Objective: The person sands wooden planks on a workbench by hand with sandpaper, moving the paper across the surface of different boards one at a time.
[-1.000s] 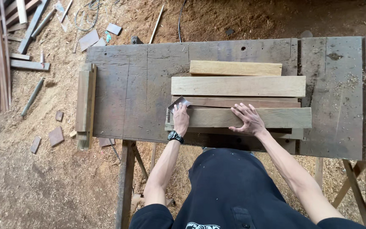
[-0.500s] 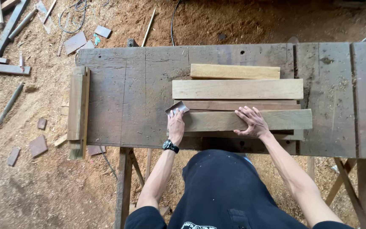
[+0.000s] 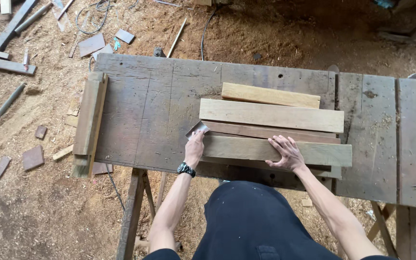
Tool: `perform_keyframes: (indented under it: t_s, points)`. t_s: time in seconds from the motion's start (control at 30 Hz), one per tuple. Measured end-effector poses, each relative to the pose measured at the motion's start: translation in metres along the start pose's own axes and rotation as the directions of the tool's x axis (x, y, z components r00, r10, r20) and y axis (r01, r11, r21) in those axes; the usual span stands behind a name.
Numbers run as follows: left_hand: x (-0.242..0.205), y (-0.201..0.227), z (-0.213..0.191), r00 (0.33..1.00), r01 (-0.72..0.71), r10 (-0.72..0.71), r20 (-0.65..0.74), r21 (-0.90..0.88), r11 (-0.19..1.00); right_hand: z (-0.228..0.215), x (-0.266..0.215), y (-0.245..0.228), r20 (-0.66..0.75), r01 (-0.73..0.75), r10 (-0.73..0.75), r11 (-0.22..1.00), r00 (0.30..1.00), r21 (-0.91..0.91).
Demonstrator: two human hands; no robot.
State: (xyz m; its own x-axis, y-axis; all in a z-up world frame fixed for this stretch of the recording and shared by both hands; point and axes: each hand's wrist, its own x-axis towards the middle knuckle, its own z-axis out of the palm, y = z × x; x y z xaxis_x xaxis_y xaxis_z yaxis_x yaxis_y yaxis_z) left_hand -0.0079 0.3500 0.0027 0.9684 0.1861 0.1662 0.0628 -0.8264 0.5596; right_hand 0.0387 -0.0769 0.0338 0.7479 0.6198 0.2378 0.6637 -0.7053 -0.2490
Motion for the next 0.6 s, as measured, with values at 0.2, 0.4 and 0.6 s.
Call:
perform_keyframes:
  t_s: [0.2, 0.4, 0.6]
  points:
    - [-0.010, 0.002, 0.017, 1.000, 0.001, -0.002, 0.019, 0.067, 0.998, 0.009, -0.008, 0.009, 0.000, 0.029, -0.029, 1.000, 1.000, 0.010]
    - [0.006, 0.015, 0.013, 0.977, -0.027, -0.023, 0.210, 0.231, 0.972, 0.008, -0.006, 0.006, 0.007, 0.032, -0.032, 0.999, 0.999, 0.026]
    - [-0.011, 0.055, 0.037, 0.976, -0.214, 0.190, 0.106, 0.317, 0.924, 0.002, -0.005, 0.005, -0.028, 0.030, -0.028, 0.998, 0.999, 0.053]
